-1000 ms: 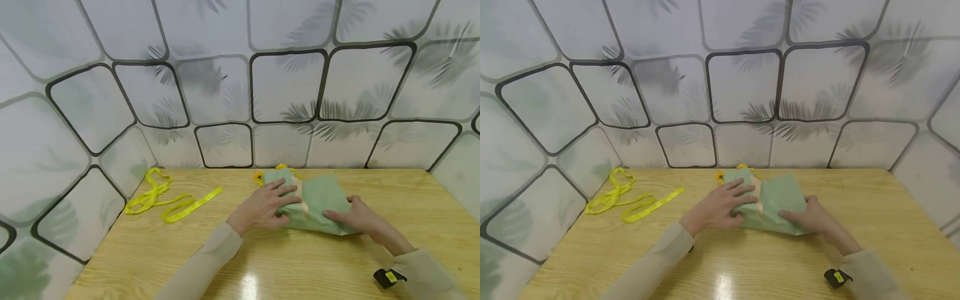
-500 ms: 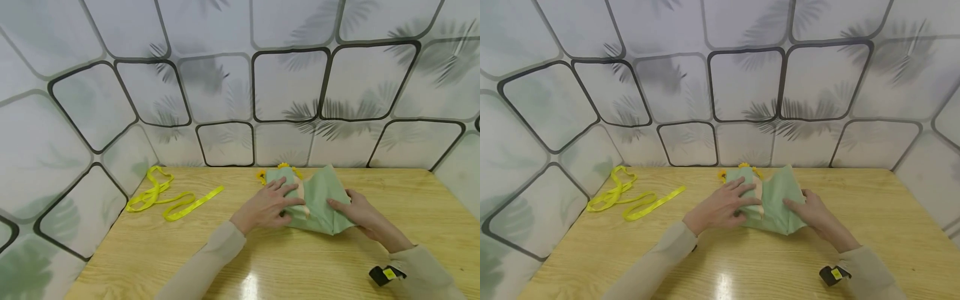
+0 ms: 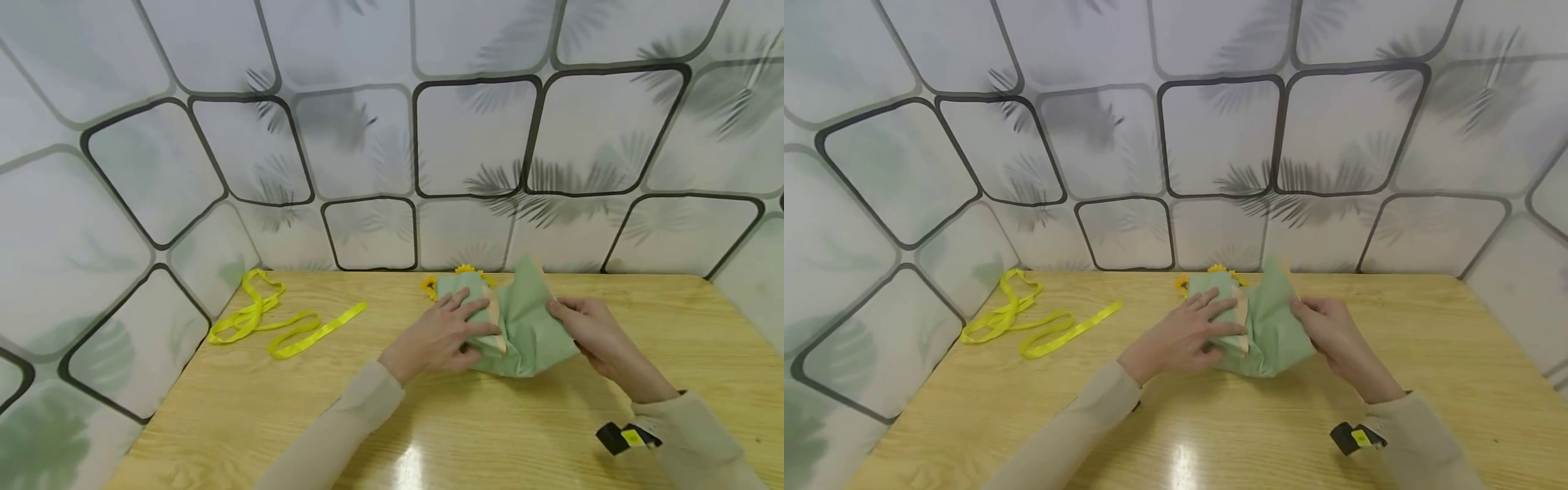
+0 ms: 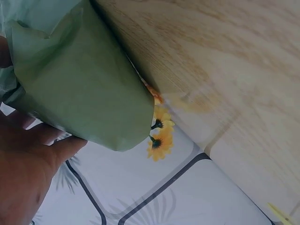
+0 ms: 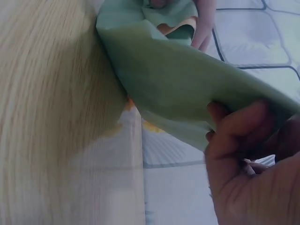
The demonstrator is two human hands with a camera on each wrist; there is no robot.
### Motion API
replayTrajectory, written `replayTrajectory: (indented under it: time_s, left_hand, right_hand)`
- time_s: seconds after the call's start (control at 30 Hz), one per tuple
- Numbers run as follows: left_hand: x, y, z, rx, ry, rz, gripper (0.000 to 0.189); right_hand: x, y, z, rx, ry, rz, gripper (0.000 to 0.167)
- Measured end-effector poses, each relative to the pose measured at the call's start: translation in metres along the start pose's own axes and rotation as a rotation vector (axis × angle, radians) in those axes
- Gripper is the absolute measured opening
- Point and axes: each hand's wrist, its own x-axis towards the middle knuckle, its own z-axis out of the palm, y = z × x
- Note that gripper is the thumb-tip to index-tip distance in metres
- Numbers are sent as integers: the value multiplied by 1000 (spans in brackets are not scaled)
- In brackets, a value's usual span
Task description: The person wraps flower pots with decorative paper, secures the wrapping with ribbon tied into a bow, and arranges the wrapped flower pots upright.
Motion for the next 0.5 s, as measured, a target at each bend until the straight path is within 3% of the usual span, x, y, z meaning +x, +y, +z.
replayTrajectory:
  time_s: [0.1, 0.27, 0.5]
  left_hand:
    - [0, 1, 0, 4, -5, -10, 45]
    - [2, 3, -1, 45, -13, -15, 54]
    - [4, 9, -3, 71, -64, -31, 52]
  right_hand:
    - [2, -2, -1, 12, 21, 42, 65]
    - [7, 3, -12, -31, -22, 72, 68]
    - [8, 16, -18, -354, -112, 69, 89]
